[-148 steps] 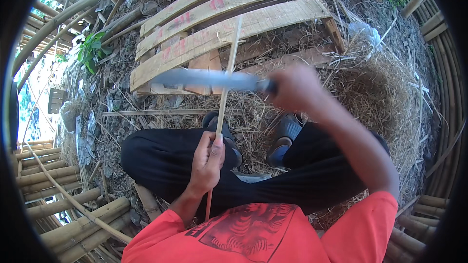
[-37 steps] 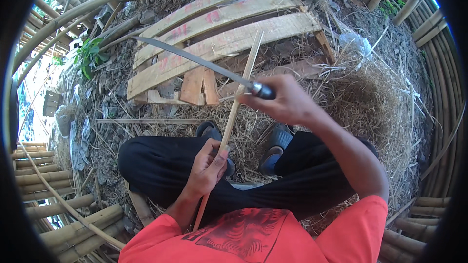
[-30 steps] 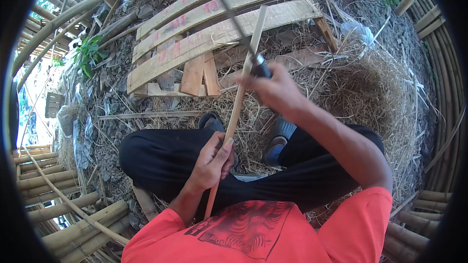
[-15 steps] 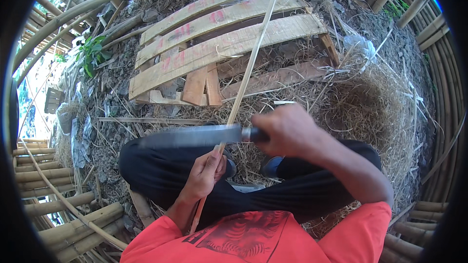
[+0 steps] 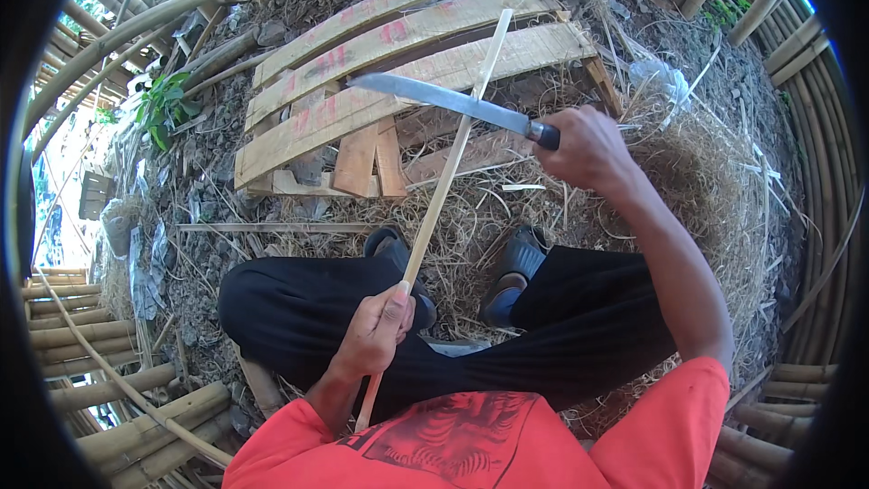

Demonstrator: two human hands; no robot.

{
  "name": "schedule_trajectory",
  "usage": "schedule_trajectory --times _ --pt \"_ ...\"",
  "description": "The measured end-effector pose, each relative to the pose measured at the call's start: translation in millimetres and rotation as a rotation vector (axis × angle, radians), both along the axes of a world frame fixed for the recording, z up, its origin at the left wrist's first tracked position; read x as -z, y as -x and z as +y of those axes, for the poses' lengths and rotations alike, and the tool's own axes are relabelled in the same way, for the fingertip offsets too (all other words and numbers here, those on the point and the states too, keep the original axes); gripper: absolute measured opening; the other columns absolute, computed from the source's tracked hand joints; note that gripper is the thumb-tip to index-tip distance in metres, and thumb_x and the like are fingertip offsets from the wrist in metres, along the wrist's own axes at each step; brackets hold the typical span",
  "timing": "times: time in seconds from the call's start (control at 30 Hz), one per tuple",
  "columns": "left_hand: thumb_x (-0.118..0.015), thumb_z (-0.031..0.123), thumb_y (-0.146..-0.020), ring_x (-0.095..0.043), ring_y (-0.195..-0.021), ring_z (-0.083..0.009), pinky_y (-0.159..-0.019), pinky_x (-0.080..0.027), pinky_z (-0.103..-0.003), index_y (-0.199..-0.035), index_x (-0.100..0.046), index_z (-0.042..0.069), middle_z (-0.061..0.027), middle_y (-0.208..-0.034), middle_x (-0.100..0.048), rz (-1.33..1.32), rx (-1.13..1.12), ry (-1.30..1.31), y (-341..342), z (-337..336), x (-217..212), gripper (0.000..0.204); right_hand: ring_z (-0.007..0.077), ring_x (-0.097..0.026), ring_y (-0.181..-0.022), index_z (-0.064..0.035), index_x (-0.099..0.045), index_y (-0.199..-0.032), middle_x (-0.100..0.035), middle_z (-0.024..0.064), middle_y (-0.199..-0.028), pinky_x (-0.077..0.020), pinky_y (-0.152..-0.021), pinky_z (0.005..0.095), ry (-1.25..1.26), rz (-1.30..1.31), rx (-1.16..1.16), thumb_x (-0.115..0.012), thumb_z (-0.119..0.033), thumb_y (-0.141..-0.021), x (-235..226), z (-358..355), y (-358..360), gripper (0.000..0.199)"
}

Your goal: The person strips bark or outer layers from long bamboo stalks using a large blade.

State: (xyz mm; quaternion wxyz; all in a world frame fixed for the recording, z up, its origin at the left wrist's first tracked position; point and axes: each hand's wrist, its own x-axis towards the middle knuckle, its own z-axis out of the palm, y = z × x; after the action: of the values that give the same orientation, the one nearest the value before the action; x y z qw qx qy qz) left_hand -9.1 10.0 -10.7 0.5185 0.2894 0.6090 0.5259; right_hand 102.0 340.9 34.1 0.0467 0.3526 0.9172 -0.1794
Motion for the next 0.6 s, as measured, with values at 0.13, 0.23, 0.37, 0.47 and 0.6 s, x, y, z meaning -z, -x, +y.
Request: schedule_trajectory --times 0.13,0.23,0.37,0.47,0.6 --pt "-0.037 0.031 -0.109 -0.033 -0.055 -0.0049 -0.050 -0.031 -0.025 -0.078 -0.045 0.004 0.0047 -0.061 -0.039 -0.126 -0.002 -0.042 1 -1 2 0.041 0.0295 -0.064 -0.056 -0.0129 -0.066 -0.072 -0.062 0.0058 -0.059 -0.0521 -0.058 0.0399 -0.014 0.284 -0.302 -0.073 -0.018 -0.069 16 -41 -3 0.009" --pt "-0.036 0.030 -0.109 -0.033 -0.054 -0.0042 -0.049 -0.030 -0.024 -0.076 -0.044 0.005 0.0050 -0.062 -0.039 -0.151 -0.023 -0.076 3 -5 0 0.042 0.0262 -0.066 -0.058 -0.0158 -0.068 -0.073 -0.064 0.0057 -0.061 -0.0522 -0.057 0.0385 -0.018 0.141 -0.623 -0.073 -0.018 -0.070 5 -59 3 0.006" --pt "-0.037 0.031 -0.109 -0.032 -0.054 -0.0035 -0.049 -0.029 -0.023 -0.076 -0.043 0.006 0.0055 -0.063 -0.038 -0.234 -0.033 -0.076 -3 -2 2 0.041 0.0177 -0.061 -0.051 -0.0076 -0.072 -0.080 -0.065 0.0107 -0.061 -0.0488 -0.052 0.0364 0.054 0.112 0.285 -0.071 -0.022 -0.081 12 52 -14 0.015" --pt "-0.037 0.030 -0.109 -0.033 -0.054 -0.0035 -0.049 -0.029 -0.023 -0.076 -0.043 0.006 0.0059 -0.063 -0.038 -0.191 -0.037 -0.058 -2 2 1 0.042 0.0167 -0.063 -0.055 -0.0027 -0.071 -0.082 -0.066 0.0093 -0.062 -0.0513 -0.055 0.0357 0.115 0.262 0.216 -0.069 -0.021 -0.086 4 30 -7 0.019" --pt "-0.037 0.030 -0.109 -0.032 -0.054 -0.0039 -0.049 -0.029 -0.022 -0.077 -0.044 0.006 0.0057 -0.063 -0.037 -0.260 -0.010 -0.060 0 6 2 0.041 0.0291 -0.063 -0.057 -0.0159 -0.066 -0.073 -0.061 0.0058 -0.060 -0.0496 -0.054 0.0406 -0.003 0.230 -0.526 -0.073 -0.015 -0.061 19 -41 -4 0.014"
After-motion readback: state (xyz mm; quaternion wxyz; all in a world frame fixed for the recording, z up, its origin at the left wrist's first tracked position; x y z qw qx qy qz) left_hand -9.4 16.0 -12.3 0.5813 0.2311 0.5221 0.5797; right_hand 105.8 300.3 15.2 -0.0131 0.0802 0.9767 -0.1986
